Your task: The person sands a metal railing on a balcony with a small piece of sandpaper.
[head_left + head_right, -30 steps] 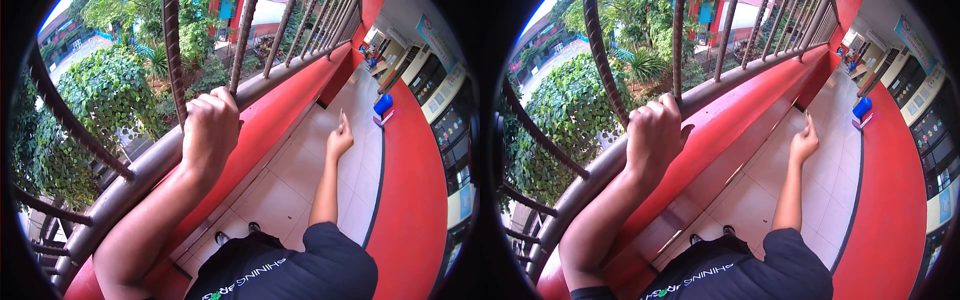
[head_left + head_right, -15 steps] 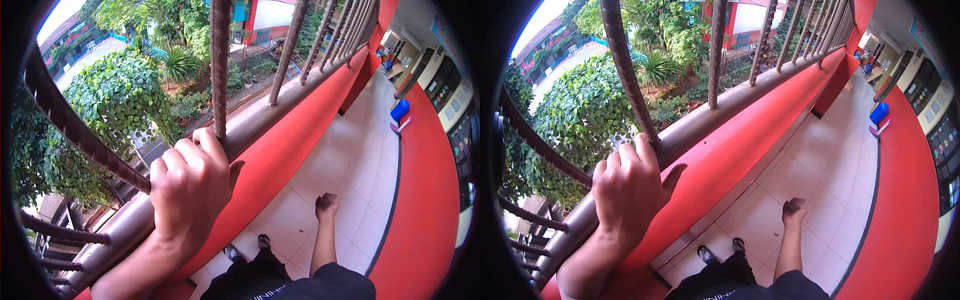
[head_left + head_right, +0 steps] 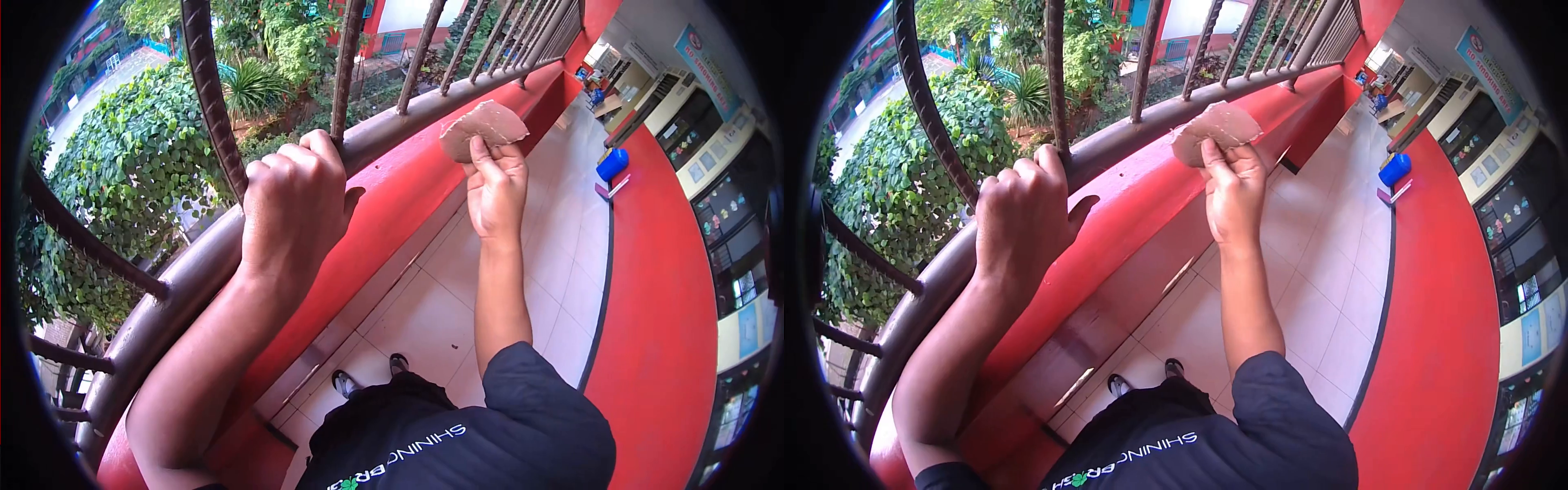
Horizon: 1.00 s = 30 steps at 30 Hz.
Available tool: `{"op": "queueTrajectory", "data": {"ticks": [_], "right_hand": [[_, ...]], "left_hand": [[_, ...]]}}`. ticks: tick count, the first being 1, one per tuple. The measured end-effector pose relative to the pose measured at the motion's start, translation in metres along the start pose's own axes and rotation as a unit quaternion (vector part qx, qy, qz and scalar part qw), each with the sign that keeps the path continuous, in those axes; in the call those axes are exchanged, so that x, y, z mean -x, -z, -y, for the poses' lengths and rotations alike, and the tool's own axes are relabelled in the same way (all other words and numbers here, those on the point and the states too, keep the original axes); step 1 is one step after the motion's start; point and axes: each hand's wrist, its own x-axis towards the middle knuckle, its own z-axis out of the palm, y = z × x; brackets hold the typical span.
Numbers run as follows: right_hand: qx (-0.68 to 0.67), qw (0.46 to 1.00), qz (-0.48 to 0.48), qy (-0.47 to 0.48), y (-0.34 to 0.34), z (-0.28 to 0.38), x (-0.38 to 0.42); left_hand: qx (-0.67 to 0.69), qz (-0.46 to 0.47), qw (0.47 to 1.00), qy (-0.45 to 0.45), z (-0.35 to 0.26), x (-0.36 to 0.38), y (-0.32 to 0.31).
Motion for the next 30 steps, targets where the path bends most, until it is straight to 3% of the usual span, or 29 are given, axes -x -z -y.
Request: {"op": "queueTrajectory", "data": {"ticks": [9, 12, 14, 15, 16, 18, 20, 22, 30], "right_hand": [[-0.063, 0.991, -0.021, -0.116, -0.014, -0.004, 0.002], [-0.103, 0.982, -0.073, -0.137, -0.022, -0.006, 0.001], [0.107, 0.987, -0.112, -0.038, -0.025, -0.018, 0.000], [0.230, 0.961, -0.106, 0.114, -0.037, -0.023, -0.002], [0.230, 0.961, -0.106, 0.114, -0.045, -0.022, 0.001], [0.461, 0.833, -0.046, 0.302, -0.061, -0.014, 0.006], [0.460, 0.830, -0.043, 0.312, -0.050, -0.032, -0.003], [0.506, 0.772, -0.030, 0.383, -0.050, -0.033, -0.005], [0.578, 0.758, -0.013, 0.302, -0.060, -0.028, 0.003]], "left_hand": [[-0.012, -0.007, 1.000, 0.004, -0.002, -0.001, -0.006], [-0.010, -0.012, 1.000, 0.010, -0.002, 0.000, -0.007], [-0.003, -0.020, 1.000, 0.011, -0.002, 0.000, -0.008], [-0.007, -0.021, 1.000, 0.010, -0.001, 0.000, -0.008], [-0.007, -0.020, 1.000, 0.010, -0.001, 0.000, -0.009], [-0.007, -0.019, 1.000, 0.008, -0.002, -0.001, -0.011], [-0.005, -0.018, 1.000, 0.010, -0.002, -0.001, -0.009], [-0.002, -0.016, 1.000, 0.012, -0.002, 0.000, -0.008], [0.014, -0.026, 0.999, 0.013, -0.002, 0.000, -0.009]]}}
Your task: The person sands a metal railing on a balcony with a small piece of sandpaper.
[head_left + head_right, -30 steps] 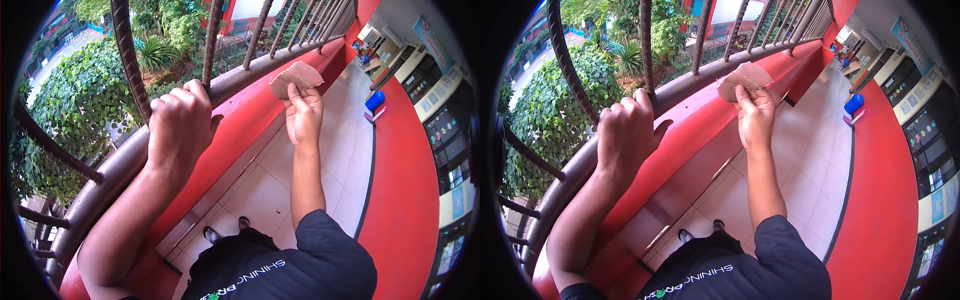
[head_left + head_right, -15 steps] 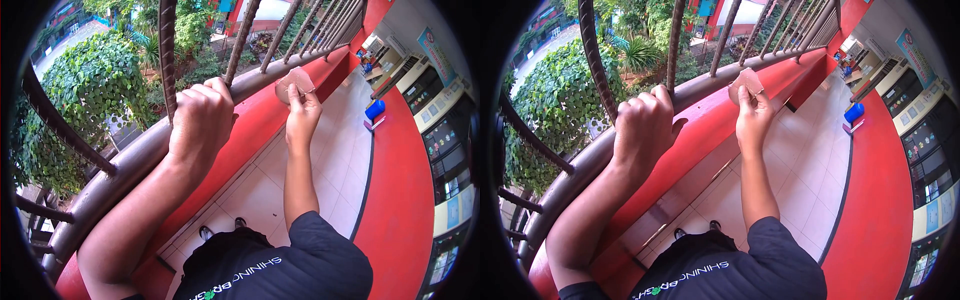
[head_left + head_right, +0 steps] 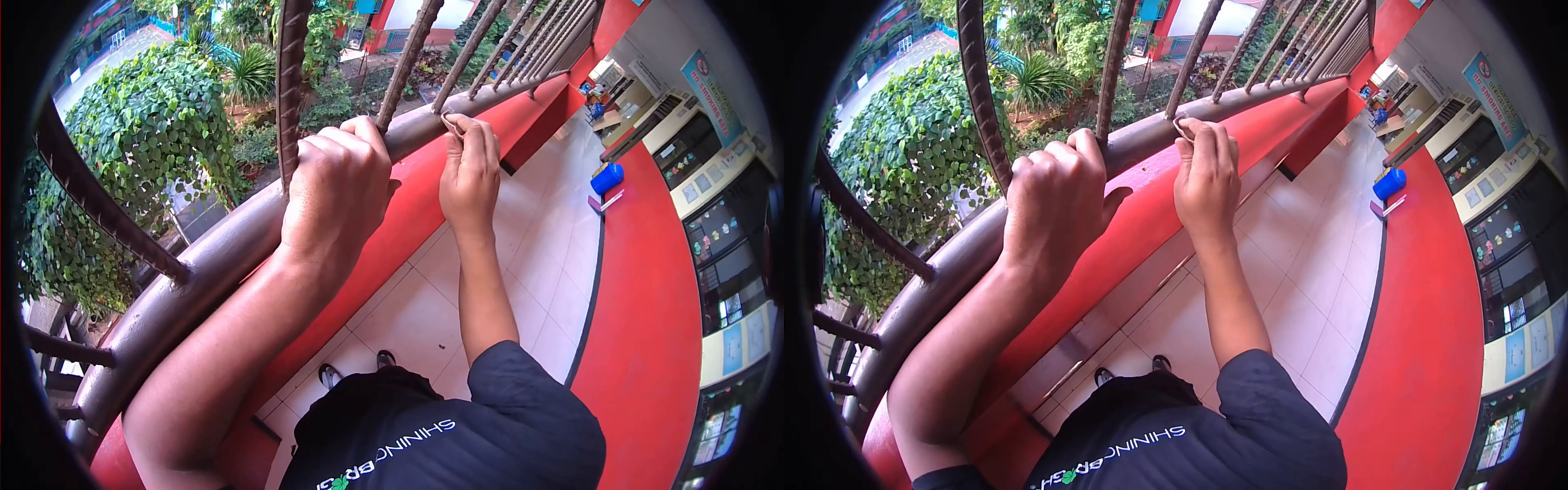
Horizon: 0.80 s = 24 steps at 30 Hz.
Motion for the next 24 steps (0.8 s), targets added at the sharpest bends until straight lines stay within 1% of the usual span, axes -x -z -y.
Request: {"op": "queueTrajectory", "data": {"ticks": [3, 5, 8, 10, 12, 13, 15, 16, 18, 19, 20, 22, 23, 24], "right_hand": [[-0.022, 0.999, 0.018, -0.017, -0.006, -0.008, 0.004], [-0.064, 0.996, -0.043, 0.045, -0.012, -0.016, 0.004], [-0.055, 0.997, -0.058, 0.022, -0.012, -0.018, -0.006], [-0.063, 0.997, -0.046, 0.010, -0.010, -0.012, -0.007], [-0.040, 0.996, -0.006, 0.075, -0.006, -0.004, -0.005], [-0.041, 0.996, -0.005, 0.076, -0.007, -0.010, -0.009], [0.026, 0.999, -0.004, 0.045, -0.007, -0.025, -0.017], [0.028, 0.999, -0.003, 0.045, -0.005, -0.025, -0.016], [0.027, 0.995, 0.023, 0.093, -0.005, -0.020, -0.012], [0.004, 0.993, 0.024, 0.117, -0.004, -0.013, -0.005], [0.002, 0.993, 0.025, 0.117, -0.006, -0.016, -0.008], [0.045, 0.989, -0.006, 0.138, -0.008, -0.029, -0.020], [0.000, 0.995, -0.003, 0.098, -0.013, -0.034, -0.026], [0.002, 0.995, -0.003, 0.099, -0.012, -0.036, -0.023]], "left_hand": [[0.007, 0.002, 1.000, 0.006, 0.000, 0.000, 0.002], [0.005, -0.001, 1.000, 0.004, 0.000, 0.000, 0.002], [0.000, -0.005, 1.000, 0.005, 0.000, 0.000, 0.000], [-0.001, -0.006, 1.000, 0.007, -0.002, 0.000, -0.001], [-0.012, 0.002, 1.000, 0.013, -0.002, 0.000, -0.002], [-0.012, 0.003, 1.000, 0.014, -0.002, -0.001, -0.002], [-0.005, -0.004, 1.000, 0.005, -0.001, 0.000, -0.002], [-0.002, -0.004, 1.000, 0.004, -0.003, 0.001, -0.001], [-0.016, 0.001, 1.000, 0.009, -0.002, 0.000, -0.002], [-0.019, 0.000, 1.000, 0.012, -0.001, -0.002, -0.002], [-0.022, 0.000, 1.000, 0.014, -0.002, -0.002, -0.003], [-0.023, 0.003, 1.000, 0.013, -0.003, 0.000, -0.003], [-0.013, 0.001, 1.000, 0.010, -0.002, 0.001, -0.003], [-0.003, -0.004, 1.000, 0.009, -0.002, 0.000, -0.003]]}}
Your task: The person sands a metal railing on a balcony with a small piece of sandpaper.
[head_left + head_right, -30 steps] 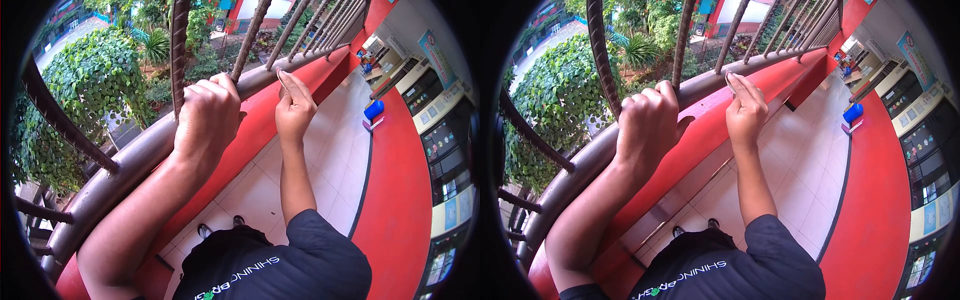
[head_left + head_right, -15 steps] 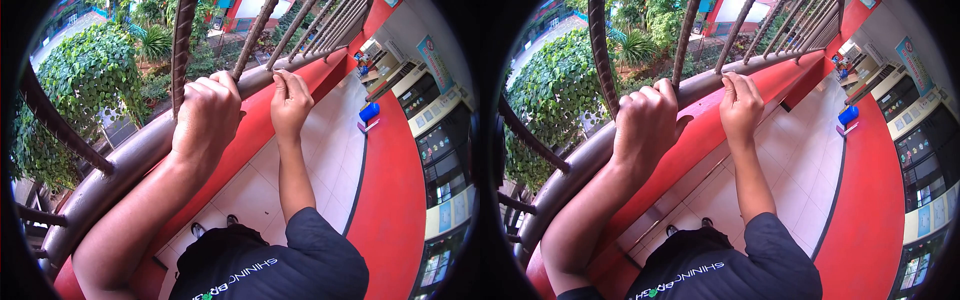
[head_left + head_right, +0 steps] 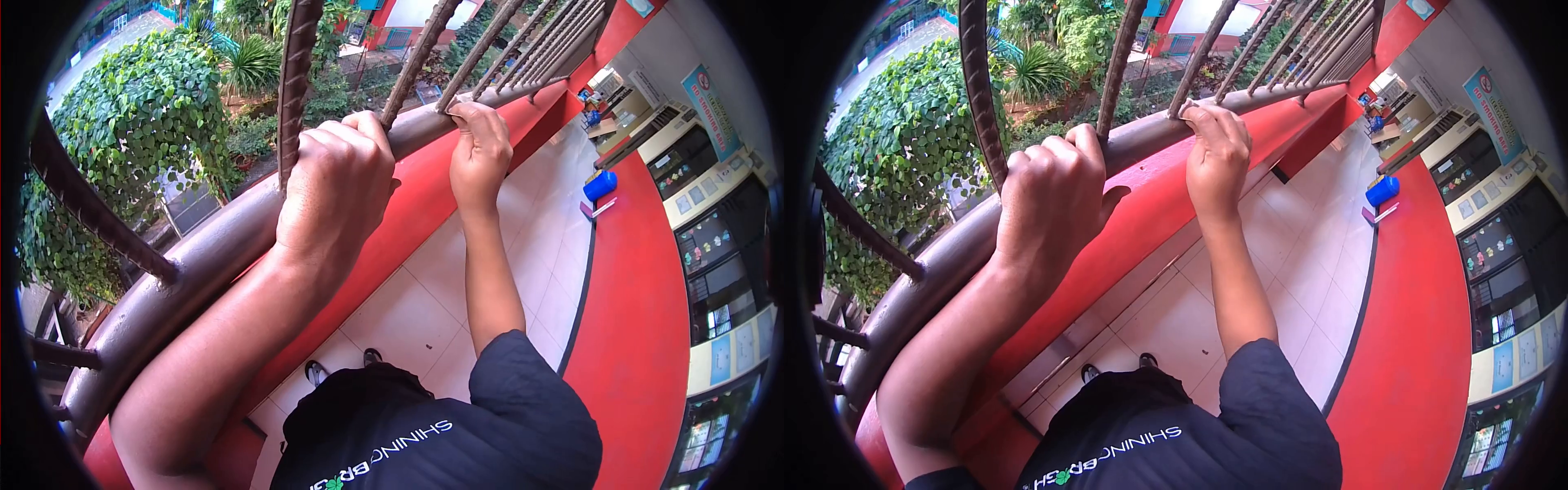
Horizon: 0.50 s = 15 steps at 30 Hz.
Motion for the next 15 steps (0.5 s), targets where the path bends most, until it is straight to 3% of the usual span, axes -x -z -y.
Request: {"op": "queueTrajectory", "data": {"ticks": [2, 8, 11, 15], "right_hand": [[-0.119, 0.993, 0.016, 0.012, -0.001, 0.011, 0.008], [-0.158, 0.987, 0.006, -0.043, 0.004, 0.006, 0.000], [-0.119, 0.988, 0.034, 0.090, 0.010, 0.023, 0.004], [-0.147, 0.989, -0.014, -0.017, -0.002, -0.009, -0.002]], "left_hand": [[-0.007, -0.001, 1.000, 0.003, 0.000, -0.001, 0.000], [-0.012, 0.004, 1.000, -0.003, 0.000, 0.001, 0.002], [-0.012, 0.000, 1.000, 0.002, 0.001, -0.002, 0.001], [0.002, -0.003, 1.000, -0.001, 0.001, 0.000, 0.000]]}}
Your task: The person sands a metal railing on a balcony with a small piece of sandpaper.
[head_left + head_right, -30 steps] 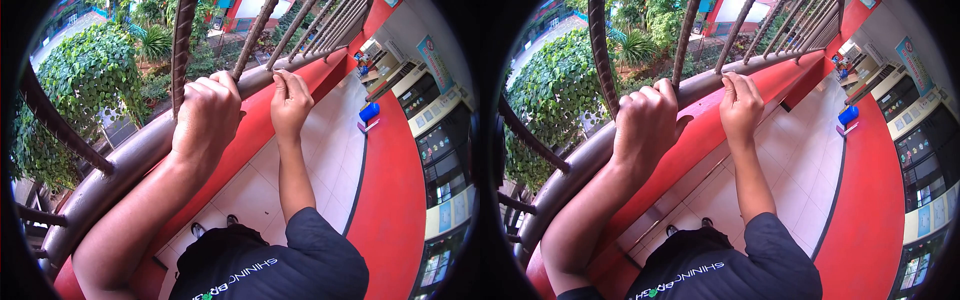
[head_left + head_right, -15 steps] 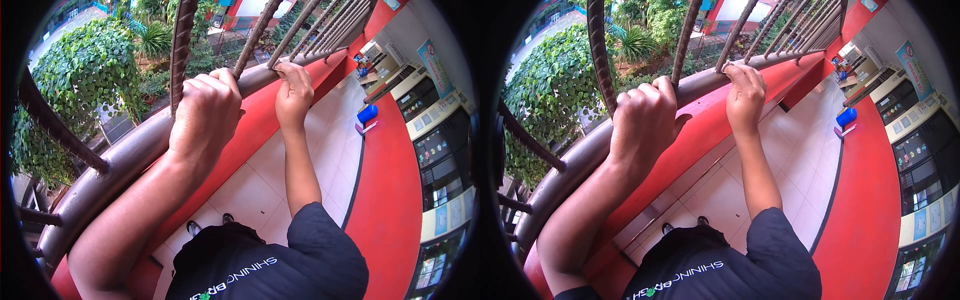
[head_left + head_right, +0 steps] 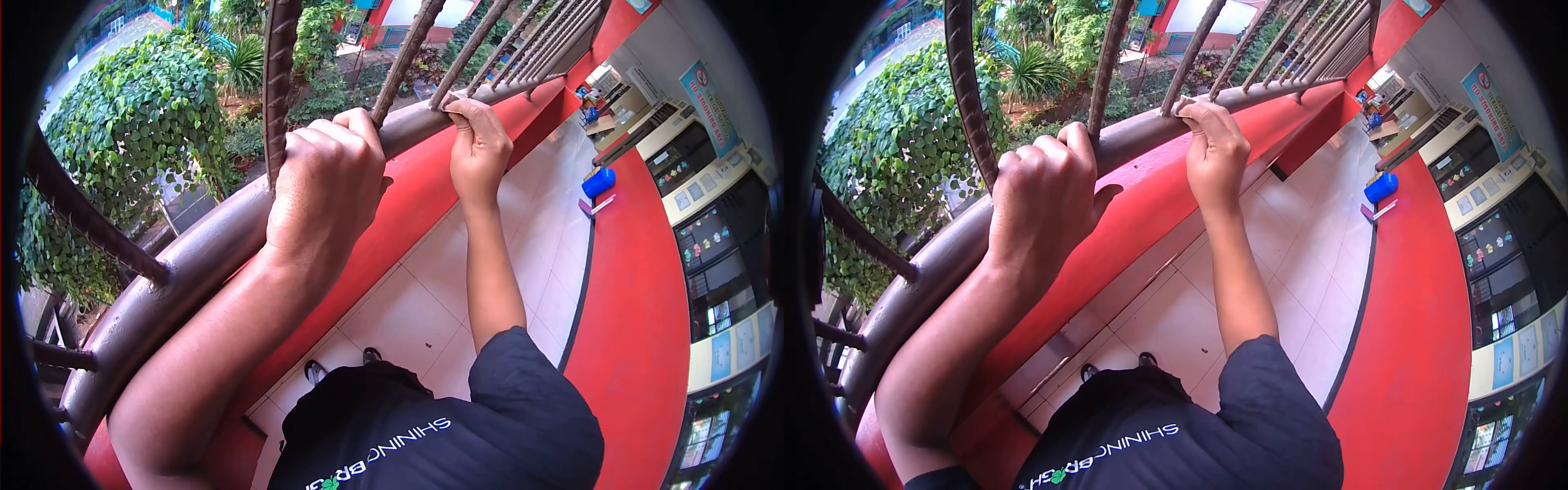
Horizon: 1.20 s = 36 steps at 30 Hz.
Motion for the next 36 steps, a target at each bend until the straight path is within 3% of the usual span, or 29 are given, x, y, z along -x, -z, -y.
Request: {"op": "queueTrajectory", "data": {"ticks": [5, 8, 9, 11, 13, 16, 19, 20, 21, 24, 25, 27, 28, 29, 32, 35, 36], "right_hand": [[-0.051, 0.996, 0.050, 0.061, 0.000, 0.032, 0.007], [-0.042, 0.995, -0.016, -0.093, 0.001, 0.003, 0.001], [-0.042, 0.995, -0.016, -0.091, 0.001, 0.006, 0.005], [-0.068, 0.996, 0.039, 0.039, -0.001, 0.040, 0.010], [-0.049, 0.996, 0.047, 0.065, -0.002, 0.040, 0.014], [-0.010, 0.990, -0.047, -0.130, -0.001, 0.006, 0.006], [-0.071, 0.995, -0.020, -0.069, -0.006, 0.031, 0.014], [-0.049, 0.998, 0.012, 0.027, -0.004, 0.041, 0.014], [-0.048, 0.998, 0.011, 0.025, -0.005, 0.038, 0.015], [-0.038, 0.987, -0.066, -0.144, -0.005, 0.007, 0.010], [-0.038, 0.987, -0.065, -0.142, -0.004, 0.002, 0.015], [-0.047, 0.997, -0.023, -0.049, -0.005, 0.029, 0.013], [-0.027, 0.998, 0.012, 0.047, -0.004, 0.044, 0.016], [-0.027, 0.998, 0.012, 0.046, -0.004, 0.042, 0.016], [-0.048, 0.989, -0.053, -0.130, -0.004, 0.007, 0.016], [-0.043, 0.997, -0.020, -0.054, -0.006, 0.026, 0.014], [-0.044, 0.998, 0.021, 0.030, -0.004, 0.046, 0.016]], "left_hand": [[-0.011, 0.011, 1.000, 0.006, 0.000, -0.002, 0.000], [-0.009, 0.006, 1.000, 0.000, -0.001, 0.000, 0.000], [-0.010, 0.005, 1.000, 0.001, 0.000, -0.001, 0.000], [-0.025, 0.006, 1.000, 0.006, -0.001, -0.003, -0.001], [-0.038, 0.012, 0.999, 0.005, -0.002, -0.001, -0.002], [-0.011, 0.006, 1.000, 0.000, 0.000, 0.000, 0.000], [-0.032, 0.007, 0.999, 0.006, -0.002, -0.001, -0.001], [-0.033, 0.007, 0.999, 0.004, -0.001, -0.002, -0.001], [-0.031, 0.001, 1.000, 0.005, -0.001, -0.002, -0.002], [-0.028, -0.006, 1.000, 0.004, -0.002, 0.000, -0.004], [-0.029, -0.010, 0.999, 0.007, -0.002, 0.000, -0.005], [-0.033, -0.005, 0.999, 0.008, -0.002, -0.001, -0.002], [-0.036, 0.001, 0.999, 0.007, -0.002, -0.001, -0.002], [-0.036, 0.001, 0.999, 0.007, -0.001, -0.002, -0.002], [-0.040, -0.006, 0.999, 0.002, -0.002, 0.001, -0.004], [-0.046, -0.005, 0.999, 0.005, -0.001, -0.002, -0.003], [-0.044, -0.005, 0.999, 0.005, -0.001, -0.002, -0.003]]}}
